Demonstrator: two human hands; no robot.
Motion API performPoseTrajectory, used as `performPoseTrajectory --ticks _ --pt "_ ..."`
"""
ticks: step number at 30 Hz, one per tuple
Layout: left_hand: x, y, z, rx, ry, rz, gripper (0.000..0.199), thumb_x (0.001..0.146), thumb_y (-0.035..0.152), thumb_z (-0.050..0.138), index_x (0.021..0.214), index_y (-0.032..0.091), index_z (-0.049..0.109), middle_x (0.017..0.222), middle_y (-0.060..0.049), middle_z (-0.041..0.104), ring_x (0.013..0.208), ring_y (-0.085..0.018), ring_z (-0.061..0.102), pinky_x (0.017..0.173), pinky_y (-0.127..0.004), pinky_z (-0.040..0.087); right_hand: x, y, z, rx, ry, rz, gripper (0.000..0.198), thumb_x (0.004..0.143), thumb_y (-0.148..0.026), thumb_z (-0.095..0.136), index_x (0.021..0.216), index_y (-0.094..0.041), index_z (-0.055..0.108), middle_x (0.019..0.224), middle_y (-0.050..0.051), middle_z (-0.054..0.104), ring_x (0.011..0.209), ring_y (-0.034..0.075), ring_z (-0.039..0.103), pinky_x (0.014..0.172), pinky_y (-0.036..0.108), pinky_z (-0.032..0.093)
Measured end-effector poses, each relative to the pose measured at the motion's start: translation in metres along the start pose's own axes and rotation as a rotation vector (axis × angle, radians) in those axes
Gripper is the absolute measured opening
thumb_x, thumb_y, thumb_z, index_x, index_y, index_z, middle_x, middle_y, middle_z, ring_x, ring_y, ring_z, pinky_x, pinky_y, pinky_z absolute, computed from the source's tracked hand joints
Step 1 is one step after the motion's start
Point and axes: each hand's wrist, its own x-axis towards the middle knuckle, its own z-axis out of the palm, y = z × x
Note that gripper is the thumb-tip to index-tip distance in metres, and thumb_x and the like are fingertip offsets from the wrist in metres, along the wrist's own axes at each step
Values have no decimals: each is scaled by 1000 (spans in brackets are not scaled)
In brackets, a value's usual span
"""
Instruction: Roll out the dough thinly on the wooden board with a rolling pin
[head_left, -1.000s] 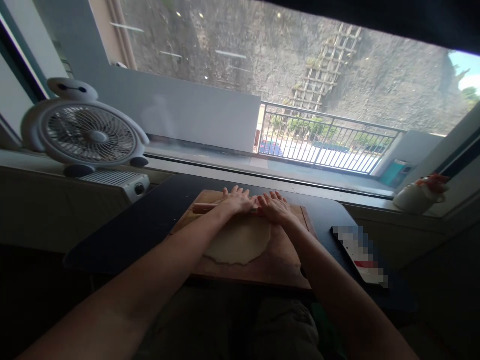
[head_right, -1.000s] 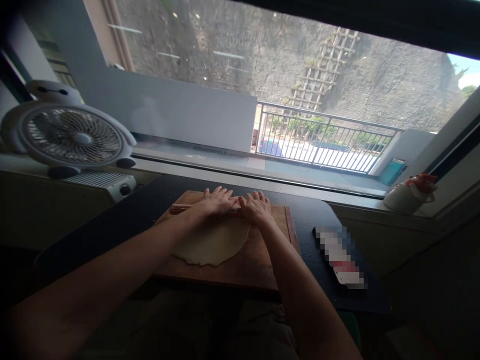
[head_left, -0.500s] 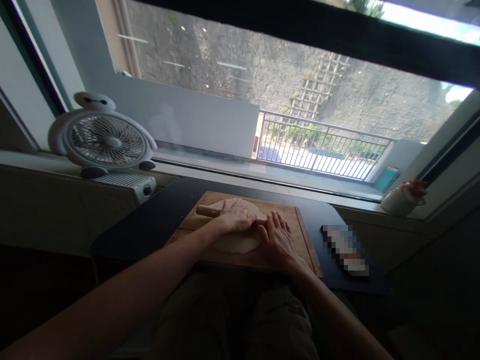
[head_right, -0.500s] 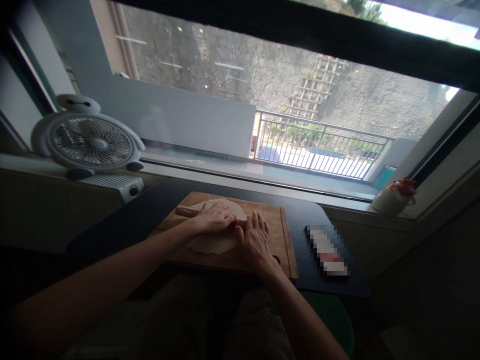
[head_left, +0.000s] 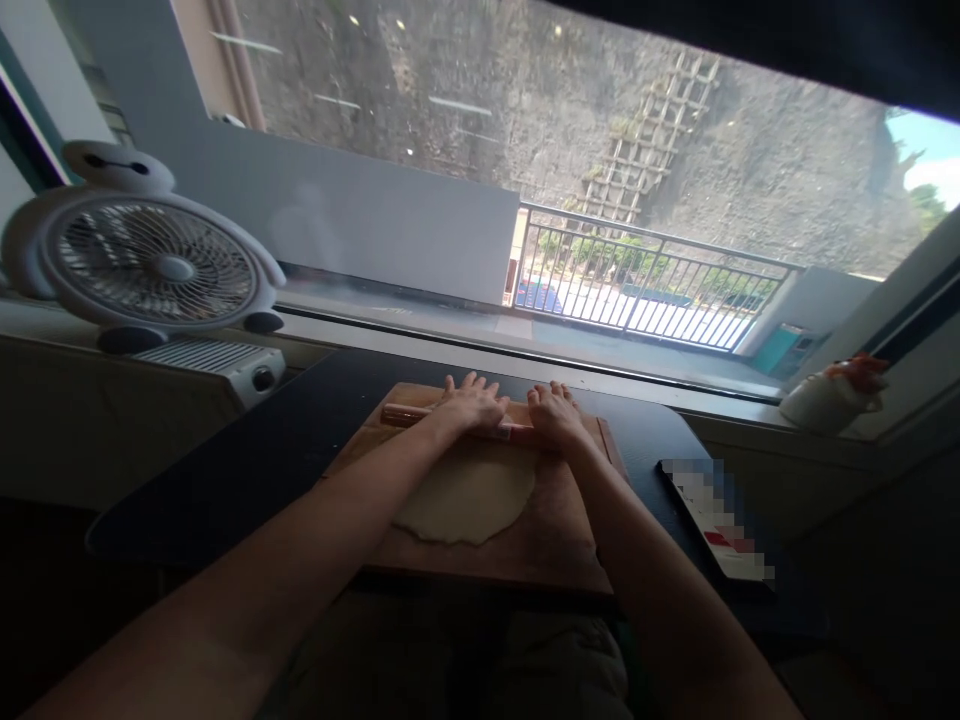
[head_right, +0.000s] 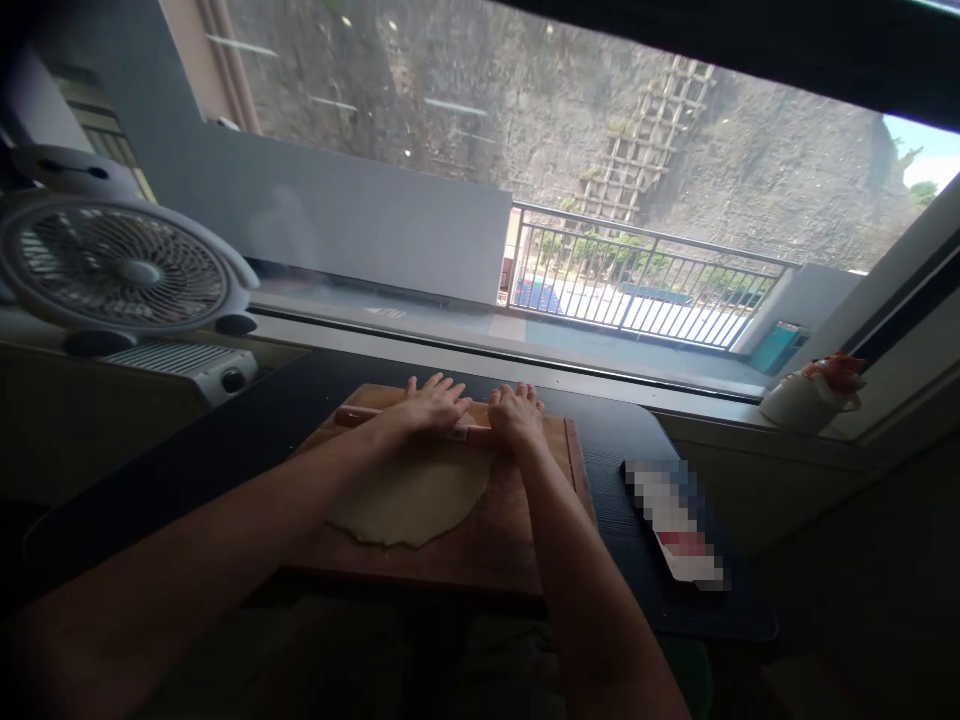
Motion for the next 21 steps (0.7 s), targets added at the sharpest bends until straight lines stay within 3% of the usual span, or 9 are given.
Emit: performPoseTrajectory --ticks 5,10,15,18,21 --pt "-10 3 1 9 -4 6 60 90 53 20 140 25 37 152 -10 27 141 -32 13 107 -64 8 -15 2 1 18 -51 11 49 95 -43 19 129 -21 47 147 12 32 137 28 22 105 50 25" --pt "-65 11 -1 38 27 91 51 92 49 21 131 29 48 147 -6 37 139 -31 19 108 -61 7 -74 -6 -2 27 -12 -8 51 95 -47 19 131 -25 46 150 8 29 139 30 16 108 52 18" --pt "-104 8 -5 47 16 147 46 91 50 27 118 29 58 138 -7 49 131 -29 35 108 -54 19 -131 -12 4 13 71 -99 51 96 -45 19 134 -24 44 150 5 30 141 27 11 110 46 16" --pt "-99 8 -4 39 0 144 48 87 55 32 118 28 59 138 -8 49 130 -29 36 108 -52 21 -136 -11 6 12 82 -107 52 96 -46 18 138 -24 39 150 4 30 141 26 9 111 46 14" --pt "-73 13 -1 22 10 97 54 87 57 28 127 30 52 145 -7 41 137 -32 24 108 -59 12 -112 -7 2 36 39 -48 53 96 -48 14 136 -26 42 150 6 28 141 27 12 110 48 14"
